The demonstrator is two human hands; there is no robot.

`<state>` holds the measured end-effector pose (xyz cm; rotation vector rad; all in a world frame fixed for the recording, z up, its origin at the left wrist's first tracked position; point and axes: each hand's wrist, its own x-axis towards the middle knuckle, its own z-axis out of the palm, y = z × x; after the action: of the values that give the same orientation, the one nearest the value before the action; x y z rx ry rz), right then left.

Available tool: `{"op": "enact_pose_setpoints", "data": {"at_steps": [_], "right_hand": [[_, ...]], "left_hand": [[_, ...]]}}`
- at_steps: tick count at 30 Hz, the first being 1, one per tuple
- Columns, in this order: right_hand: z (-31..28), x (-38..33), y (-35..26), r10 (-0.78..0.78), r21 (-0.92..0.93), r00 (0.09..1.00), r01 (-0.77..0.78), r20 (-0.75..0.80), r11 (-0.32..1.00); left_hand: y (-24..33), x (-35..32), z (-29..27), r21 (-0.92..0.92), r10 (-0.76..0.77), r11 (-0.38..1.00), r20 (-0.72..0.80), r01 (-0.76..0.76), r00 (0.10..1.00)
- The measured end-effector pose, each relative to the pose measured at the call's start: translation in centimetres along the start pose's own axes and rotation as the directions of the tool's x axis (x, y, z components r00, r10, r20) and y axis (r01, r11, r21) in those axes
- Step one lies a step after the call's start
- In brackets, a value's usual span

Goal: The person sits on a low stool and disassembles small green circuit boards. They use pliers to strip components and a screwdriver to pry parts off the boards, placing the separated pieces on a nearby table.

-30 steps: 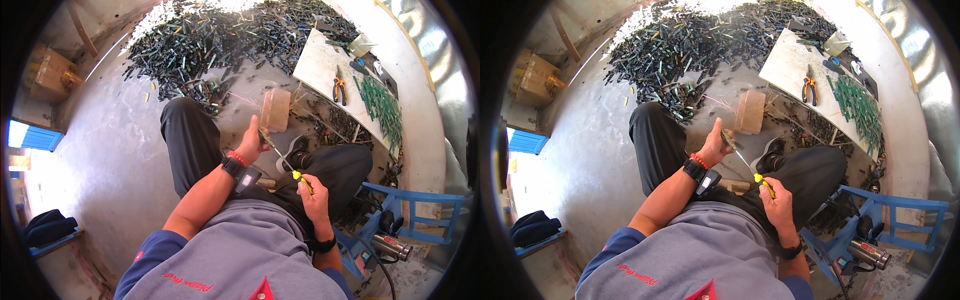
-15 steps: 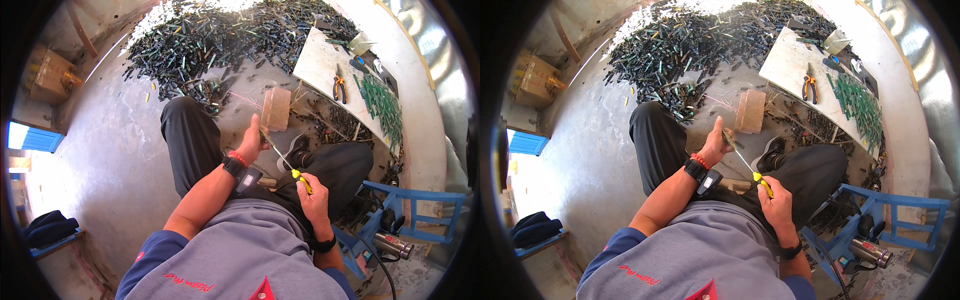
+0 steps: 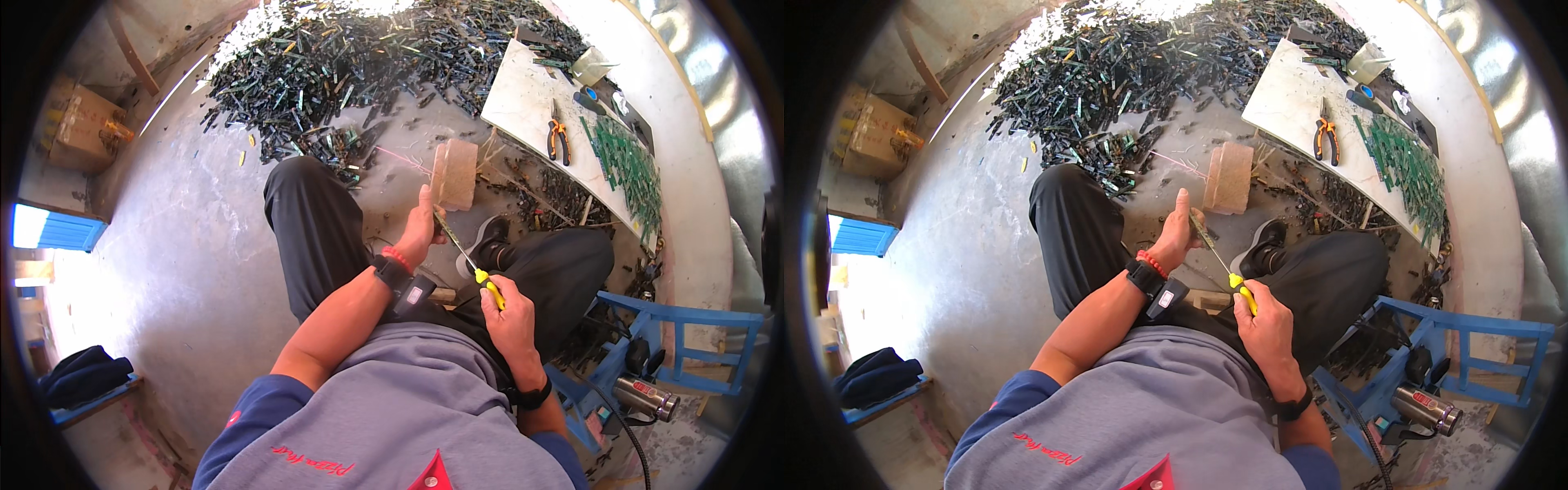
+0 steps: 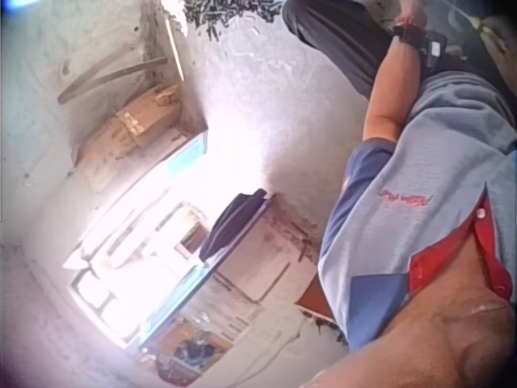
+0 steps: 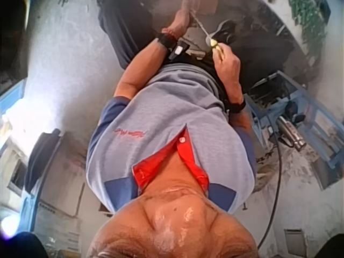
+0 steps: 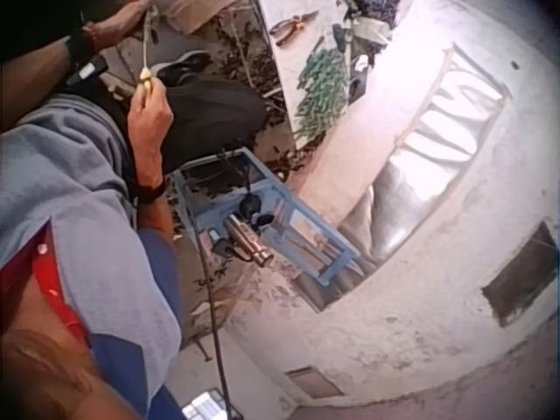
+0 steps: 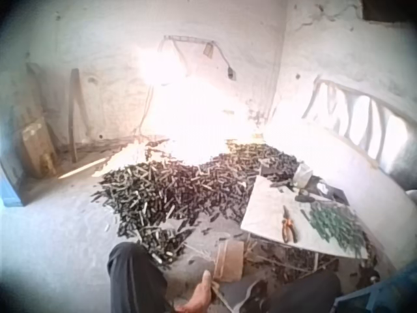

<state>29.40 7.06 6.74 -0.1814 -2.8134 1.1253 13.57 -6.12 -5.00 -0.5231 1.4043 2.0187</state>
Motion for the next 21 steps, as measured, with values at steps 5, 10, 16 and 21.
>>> {"op": "enact_pose_setpoints", "data": {"at_steps": [5, 10, 16, 21], "right_hand": [[0.6, 0.3, 0.4, -0.032, -0.024, 0.999, 0.032, -0.013, 0.999], [0.6, 0.7, 0.3, -0.008, -0.004, 1.0, 0.008, 0.003, 1.0], [1.1, 1.1, 0.8, -0.013, 0.111, 1.0, 0.013, -0.006, 0.994], [0.9, 1.6, 1.2, 0.383, 0.599, 0.86, -0.509, 0.336, 0.618]], "left_hand": [[-0.1, -0.1, 0.1, 0.048, 0.029, 0.998, -0.012, -0.028, 1.0], [0.5, -0.7, 0.6, 0.118, 0.06, 0.991, 0.006, -0.061, 0.998], [0.1, -0.4, 0.4, 0.131, 0.077, 0.988, 0.018, -0.078, 0.997], [0.2, -0.4, 0.5, 0.109, 0.074, 0.992, -0.032, -0.07, 0.997]]}}
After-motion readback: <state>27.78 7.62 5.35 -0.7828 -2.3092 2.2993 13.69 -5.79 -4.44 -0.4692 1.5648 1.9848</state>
